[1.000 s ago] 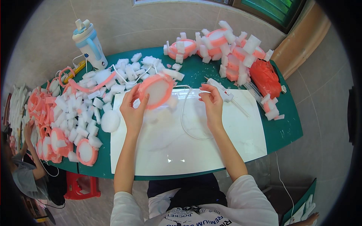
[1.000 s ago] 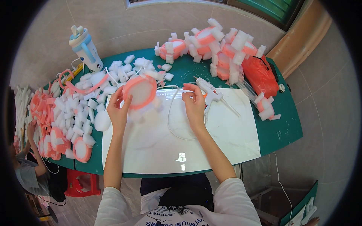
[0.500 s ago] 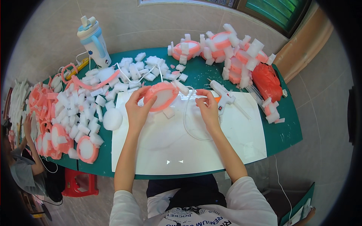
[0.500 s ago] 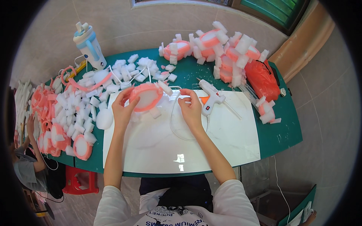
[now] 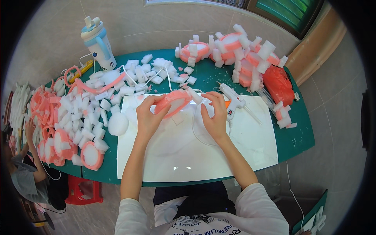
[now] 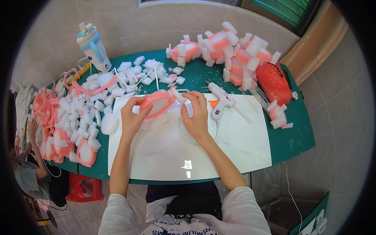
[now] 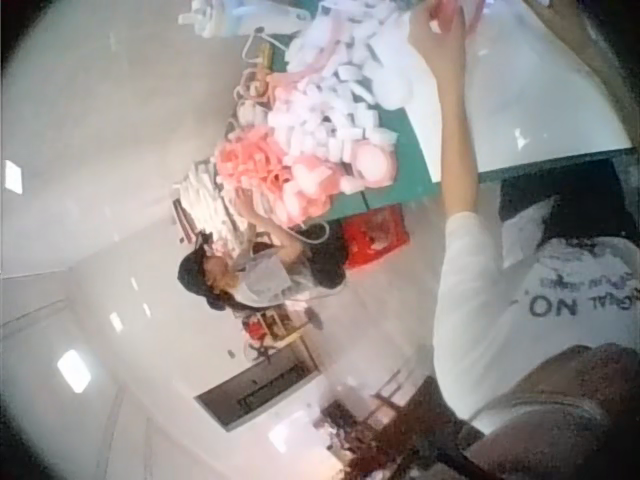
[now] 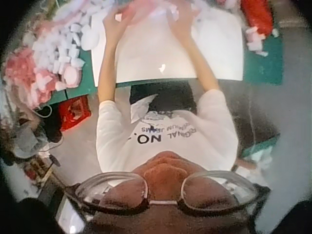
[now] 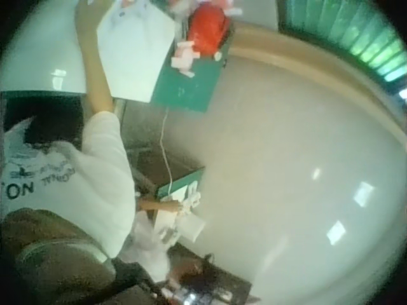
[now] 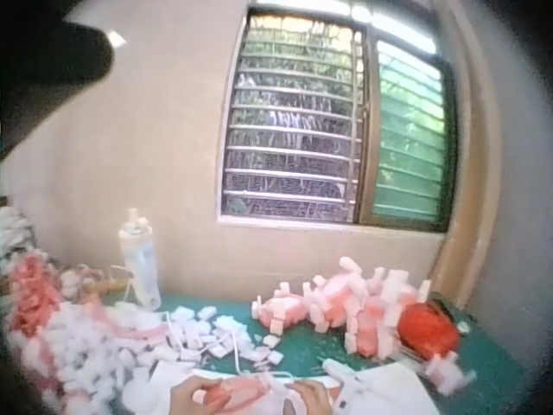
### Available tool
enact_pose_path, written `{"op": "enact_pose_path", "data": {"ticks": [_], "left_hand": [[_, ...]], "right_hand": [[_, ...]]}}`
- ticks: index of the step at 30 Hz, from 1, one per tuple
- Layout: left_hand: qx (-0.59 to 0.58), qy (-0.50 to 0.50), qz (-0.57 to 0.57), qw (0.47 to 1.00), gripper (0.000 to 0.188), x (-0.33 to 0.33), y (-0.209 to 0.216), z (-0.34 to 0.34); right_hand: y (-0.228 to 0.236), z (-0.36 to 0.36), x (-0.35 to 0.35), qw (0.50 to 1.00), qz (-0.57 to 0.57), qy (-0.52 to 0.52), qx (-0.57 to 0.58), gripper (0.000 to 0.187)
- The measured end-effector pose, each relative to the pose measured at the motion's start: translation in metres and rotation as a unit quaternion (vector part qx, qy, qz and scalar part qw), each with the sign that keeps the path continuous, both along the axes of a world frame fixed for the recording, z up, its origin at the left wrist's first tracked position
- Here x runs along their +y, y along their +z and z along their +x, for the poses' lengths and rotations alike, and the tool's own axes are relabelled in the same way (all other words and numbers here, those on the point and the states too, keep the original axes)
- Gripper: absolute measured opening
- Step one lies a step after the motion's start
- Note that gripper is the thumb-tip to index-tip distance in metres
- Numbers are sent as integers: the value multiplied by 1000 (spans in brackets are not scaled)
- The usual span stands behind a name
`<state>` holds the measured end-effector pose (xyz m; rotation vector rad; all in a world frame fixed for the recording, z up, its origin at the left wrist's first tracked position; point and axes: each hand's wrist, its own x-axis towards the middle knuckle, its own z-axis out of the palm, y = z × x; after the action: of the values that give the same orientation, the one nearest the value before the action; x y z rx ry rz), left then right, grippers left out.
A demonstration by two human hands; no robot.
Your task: Using a hot glue gun to assemble pink and white foam pieces into decorative circular shapes.
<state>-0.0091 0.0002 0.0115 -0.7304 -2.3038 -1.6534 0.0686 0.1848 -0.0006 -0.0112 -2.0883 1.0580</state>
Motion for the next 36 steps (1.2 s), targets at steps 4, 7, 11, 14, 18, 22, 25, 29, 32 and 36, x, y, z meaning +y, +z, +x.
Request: {"op": "enact_pose_path", "data": {"ticks": [4,7,11,14,18,22,25,29,32,36], "left_hand": [[9,8,-3,1000,31,0,-1,0],[15,18,-6,1000,31,-1,-1,-1],[17,25,-2,1000,32,0,-2,-1],[15,21,8,1000,34,0,-3,-1],[6,26,15,1000,35,0,-4,-3],[-4,23,21,1000,35,0,-6,-3],[16,20,23,999,33,0,-6,-3],[32,23,26,999,31,0,-7,-4],[37,23,32,999,31,1,-7,-5],[41,27,36,998,32,1,-8,-4]], "right_hand": [[4,-2,31,995,53,-81,-9,16],[6,3,65,938,102,-210,-258,21],[-3,9,82,868,150,-289,-376,42],[-6,11,85,850,146,-292,-414,49],[-6,12,90,827,120,-273,-477,54],[-11,7,101,828,44,-239,-505,55],[-21,3,101,852,54,-259,-452,53],[-26,2,107,873,-29,-231,-428,48],[-26,-1,110,884,-59,-234,-401,46],[-25,4,123,894,-95,-248,-361,44]]}}
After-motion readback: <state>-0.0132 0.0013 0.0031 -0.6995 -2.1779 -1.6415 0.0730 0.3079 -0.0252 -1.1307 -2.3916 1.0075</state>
